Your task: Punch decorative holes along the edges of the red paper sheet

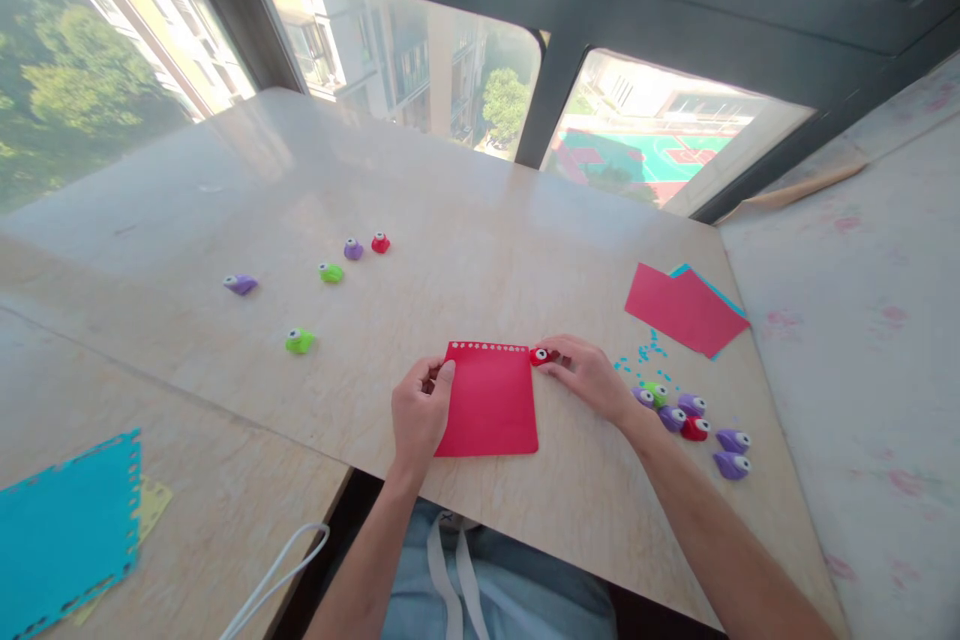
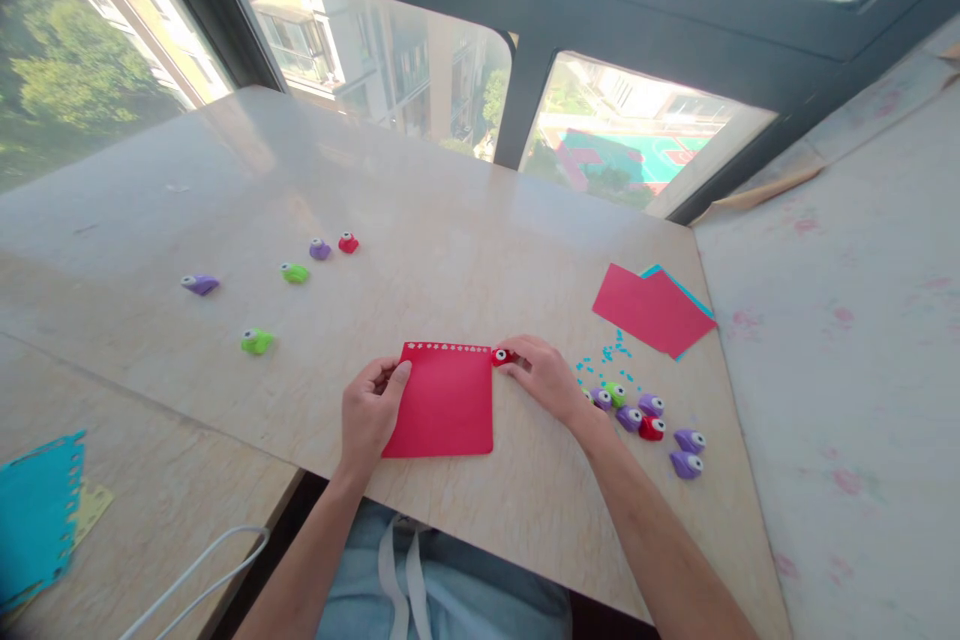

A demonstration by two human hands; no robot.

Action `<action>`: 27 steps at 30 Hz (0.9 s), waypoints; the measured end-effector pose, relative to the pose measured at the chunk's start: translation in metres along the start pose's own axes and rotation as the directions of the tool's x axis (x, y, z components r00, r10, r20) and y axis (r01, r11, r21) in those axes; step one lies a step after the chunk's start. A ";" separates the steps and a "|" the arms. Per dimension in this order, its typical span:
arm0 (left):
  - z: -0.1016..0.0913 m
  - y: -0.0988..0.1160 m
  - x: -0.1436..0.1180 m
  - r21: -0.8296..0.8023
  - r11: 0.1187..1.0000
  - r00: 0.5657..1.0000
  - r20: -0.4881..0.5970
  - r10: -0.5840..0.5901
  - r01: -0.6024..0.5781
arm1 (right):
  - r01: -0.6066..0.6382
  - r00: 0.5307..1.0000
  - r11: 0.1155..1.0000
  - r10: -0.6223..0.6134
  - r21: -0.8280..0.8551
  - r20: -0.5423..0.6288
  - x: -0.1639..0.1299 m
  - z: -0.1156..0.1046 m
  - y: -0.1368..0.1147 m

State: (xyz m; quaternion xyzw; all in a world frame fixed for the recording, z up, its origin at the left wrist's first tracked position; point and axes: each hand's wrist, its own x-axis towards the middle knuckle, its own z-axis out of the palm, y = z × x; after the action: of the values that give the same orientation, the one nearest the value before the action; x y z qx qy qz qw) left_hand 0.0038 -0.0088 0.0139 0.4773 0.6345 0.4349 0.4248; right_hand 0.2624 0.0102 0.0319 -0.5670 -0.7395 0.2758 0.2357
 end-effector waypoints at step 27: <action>0.001 -0.001 -0.001 0.058 0.998 1.000 0.019 -0.013 0.012 | -0.002 1.000 0.999 0.003 0.032 -0.024 0.000 0.001 -0.001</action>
State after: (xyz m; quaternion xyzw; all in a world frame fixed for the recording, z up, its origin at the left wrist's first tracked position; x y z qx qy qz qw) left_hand 0.0042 -0.0103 0.0127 0.4896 0.6457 0.4089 0.4197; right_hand 0.2612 0.0096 0.0312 -0.5675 -0.7313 0.2811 0.2533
